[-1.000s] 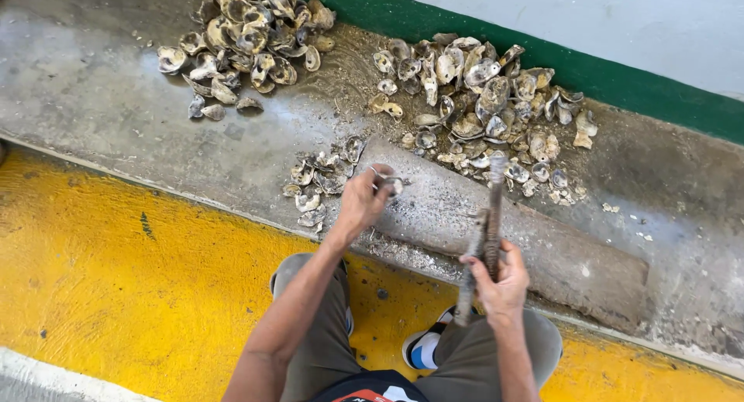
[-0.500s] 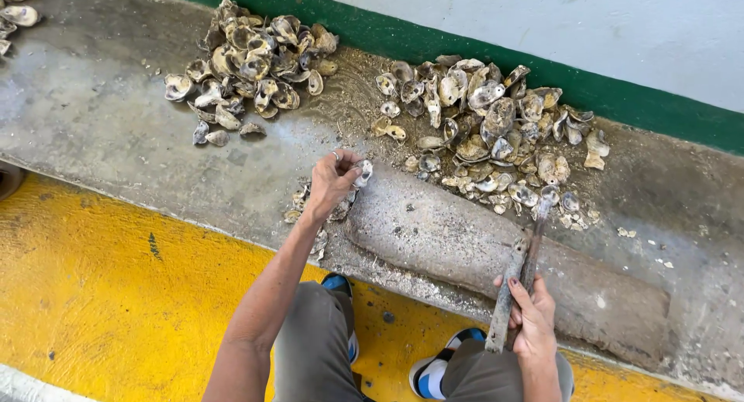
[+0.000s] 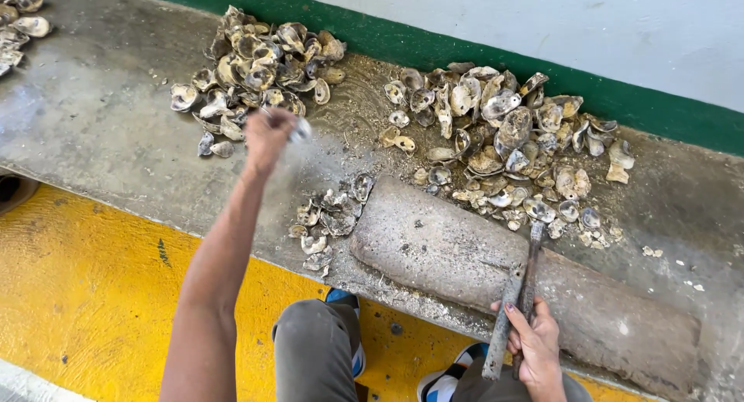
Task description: The recorder is using metal tools to break and clean oyster shells on a wooden block.
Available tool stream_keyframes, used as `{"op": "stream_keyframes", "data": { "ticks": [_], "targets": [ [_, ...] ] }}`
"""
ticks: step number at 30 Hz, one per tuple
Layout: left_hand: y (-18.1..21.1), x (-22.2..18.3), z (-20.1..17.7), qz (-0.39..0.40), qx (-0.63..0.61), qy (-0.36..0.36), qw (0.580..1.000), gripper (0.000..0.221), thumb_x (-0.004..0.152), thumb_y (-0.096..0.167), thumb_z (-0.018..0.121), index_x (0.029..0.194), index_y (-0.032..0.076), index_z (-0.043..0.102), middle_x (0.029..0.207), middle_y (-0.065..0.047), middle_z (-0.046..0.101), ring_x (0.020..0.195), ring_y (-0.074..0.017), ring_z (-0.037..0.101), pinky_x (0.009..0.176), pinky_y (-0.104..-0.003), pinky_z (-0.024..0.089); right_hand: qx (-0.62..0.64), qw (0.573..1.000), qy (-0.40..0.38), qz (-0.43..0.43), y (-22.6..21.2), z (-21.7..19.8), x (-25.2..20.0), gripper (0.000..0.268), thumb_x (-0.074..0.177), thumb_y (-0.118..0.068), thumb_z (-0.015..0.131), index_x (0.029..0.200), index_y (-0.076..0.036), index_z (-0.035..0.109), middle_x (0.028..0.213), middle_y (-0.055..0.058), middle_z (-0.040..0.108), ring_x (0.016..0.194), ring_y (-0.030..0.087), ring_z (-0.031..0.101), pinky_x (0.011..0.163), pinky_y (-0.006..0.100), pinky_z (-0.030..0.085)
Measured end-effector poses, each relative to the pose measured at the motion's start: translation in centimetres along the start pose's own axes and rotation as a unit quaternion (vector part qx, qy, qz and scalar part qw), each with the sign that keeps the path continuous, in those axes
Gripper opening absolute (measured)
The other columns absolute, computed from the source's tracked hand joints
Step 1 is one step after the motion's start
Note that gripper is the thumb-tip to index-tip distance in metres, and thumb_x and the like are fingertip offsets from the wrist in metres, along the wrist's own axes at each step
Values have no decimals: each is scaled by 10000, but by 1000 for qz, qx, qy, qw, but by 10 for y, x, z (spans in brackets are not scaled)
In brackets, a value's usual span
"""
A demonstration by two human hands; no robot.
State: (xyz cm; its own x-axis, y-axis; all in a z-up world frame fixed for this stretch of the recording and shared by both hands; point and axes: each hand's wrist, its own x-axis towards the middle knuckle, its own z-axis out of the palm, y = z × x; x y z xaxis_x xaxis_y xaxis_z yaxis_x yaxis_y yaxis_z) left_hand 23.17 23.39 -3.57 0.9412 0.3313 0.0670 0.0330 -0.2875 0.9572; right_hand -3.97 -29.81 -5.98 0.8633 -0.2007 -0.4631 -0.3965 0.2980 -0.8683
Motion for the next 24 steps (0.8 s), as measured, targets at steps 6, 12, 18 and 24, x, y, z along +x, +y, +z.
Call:
{"op": "stream_keyframes", "data": {
  "ticks": [6, 12, 18, 24],
  "targets": [
    [2, 43, 11, 152, 62, 293, 942, 462, 844, -60, 667, 1272, -15, 499, 1212, -190, 488, 940, -187, 611, 846, -316, 580, -18, 1000, 6, -7, 0, 4, 0, 373, 904, -54, 661, 1225, -44, 470, 903, 179, 753, 407, 35, 398, 336, 220, 313],
    [6, 11, 115, 263, 205, 55, 941, 81, 922, 68, 764, 955, 122, 713, 1001, -38, 685, 986, -217, 641, 1020, -437, 481, -38, 999, 13, 2, -6, 11, -1, 346, 911, -57, 659, 1211, -28, 489, 906, 167, 756, 405, 36, 387, 339, 223, 313],
    [23, 22, 189, 239, 234, 23, 942, 222, 796, 47, 760, 1006, 83, 696, 1056, -119, 658, 1034, -318, 611, 895, -453, 515, -51, 998, 26, 12, 1, 8, 5, 375, 902, -62, 662, 1225, -23, 473, 906, 182, 768, 397, 42, 391, 343, 231, 314],
    [1, 62, 223, 219, 275, 14, 936, 512, 832, -61, 631, 1324, 59, 555, 1244, -195, 566, 1157, -383, 583, 953, -505, 501, -67, 997, 36, 15, 5, 5, 11, 455, 882, -40, 660, 1294, -16, 468, 894, 214, 771, 379, 66, 419, 333, 252, 325]
  ]
}}
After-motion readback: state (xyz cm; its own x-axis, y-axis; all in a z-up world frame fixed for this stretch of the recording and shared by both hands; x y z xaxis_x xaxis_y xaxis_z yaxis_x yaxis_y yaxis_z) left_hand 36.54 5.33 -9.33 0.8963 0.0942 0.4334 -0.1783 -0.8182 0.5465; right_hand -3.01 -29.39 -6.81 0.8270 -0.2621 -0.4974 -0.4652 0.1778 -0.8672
